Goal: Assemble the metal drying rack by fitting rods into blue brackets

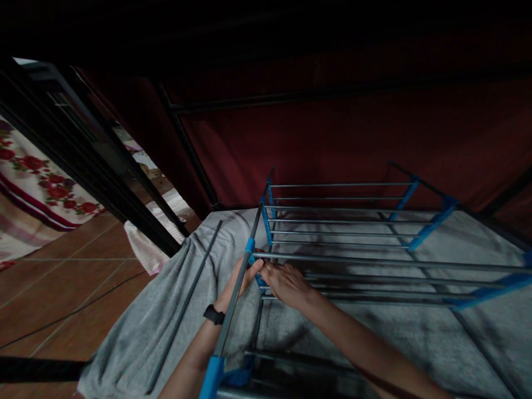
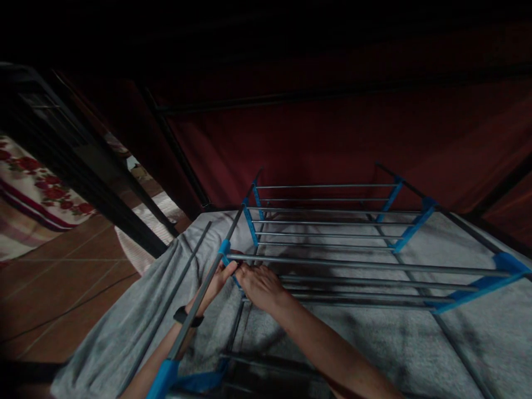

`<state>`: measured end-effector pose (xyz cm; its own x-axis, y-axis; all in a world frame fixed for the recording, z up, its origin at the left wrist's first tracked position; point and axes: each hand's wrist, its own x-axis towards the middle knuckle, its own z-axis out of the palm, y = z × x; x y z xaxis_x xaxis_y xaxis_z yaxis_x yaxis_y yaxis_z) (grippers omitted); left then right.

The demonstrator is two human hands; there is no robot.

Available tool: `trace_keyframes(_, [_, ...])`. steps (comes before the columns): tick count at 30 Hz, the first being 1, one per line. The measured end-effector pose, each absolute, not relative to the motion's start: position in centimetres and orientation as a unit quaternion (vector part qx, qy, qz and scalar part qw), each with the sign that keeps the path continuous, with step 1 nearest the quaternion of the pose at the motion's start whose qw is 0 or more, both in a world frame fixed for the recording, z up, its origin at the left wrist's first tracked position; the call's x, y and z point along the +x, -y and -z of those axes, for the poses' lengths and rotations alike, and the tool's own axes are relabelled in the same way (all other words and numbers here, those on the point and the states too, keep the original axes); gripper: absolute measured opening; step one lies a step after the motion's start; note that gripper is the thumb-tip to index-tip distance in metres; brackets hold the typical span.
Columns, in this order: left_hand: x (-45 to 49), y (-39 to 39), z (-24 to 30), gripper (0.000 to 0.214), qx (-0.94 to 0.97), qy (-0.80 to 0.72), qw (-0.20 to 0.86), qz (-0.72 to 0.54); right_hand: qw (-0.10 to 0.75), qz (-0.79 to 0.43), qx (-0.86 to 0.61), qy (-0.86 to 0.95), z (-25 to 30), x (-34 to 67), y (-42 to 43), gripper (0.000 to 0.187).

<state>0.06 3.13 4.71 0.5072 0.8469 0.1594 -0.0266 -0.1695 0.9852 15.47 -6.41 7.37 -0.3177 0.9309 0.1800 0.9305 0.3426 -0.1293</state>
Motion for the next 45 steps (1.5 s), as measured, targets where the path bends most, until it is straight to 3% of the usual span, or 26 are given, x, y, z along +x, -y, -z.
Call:
trace_keyframes(6, [-0.4, -3.0, -5.8, 0.019, 0.720, -0.345, 0.433, -0.418, 0.111, -0.006, -0.555, 0.825, -6.8, 16.5, 6.5, 0.055])
trace_keyframes(12, [-0.1, -2.1, -7.1, 0.022, 0.685, -0.330, 0.511, -0.400, 0.174, -0.017, -0.545, 0.820, -7.1, 17.0, 5.7, 0.039])
trace_keyframes(19, [1.0, -0.7, -5.7, 0.041, 0.542, -0.246, 0.710, -0.377, 0.147, -0.042, -0.571, 0.806, -8.1, 17.1, 5.5, 0.026])
trace_keyframes(25, [1.2, -0.5, -5.6, 0.041, 0.498, -0.234, 0.729, -0.408, 0.175, -0.063, -0.545, 0.817, -7.7, 17.2, 5.7, 0.045])
trace_keyframes(30, [1.4, -0.1, -6.1, 0.036, 0.493, -0.230, 0.726, -0.421, 0.169, -0.089, -0.558, 0.807, -8.3, 17.3, 5.9, 0.040])
trace_keyframes(39, [1.6, 0.3, -6.9, 0.047, 0.472, -0.223, 0.752, -0.403, 0.136, -0.078, -0.567, 0.808, -8.2, 17.0, 5.6, 0.030])
trace_keyframes(45, [1.8, 0.8, -7.3, 0.053, 0.528, -0.277, 0.702, -0.389, 0.133, -0.062, -0.576, 0.805, -7.8, 16.8, 5.4, 0.030])
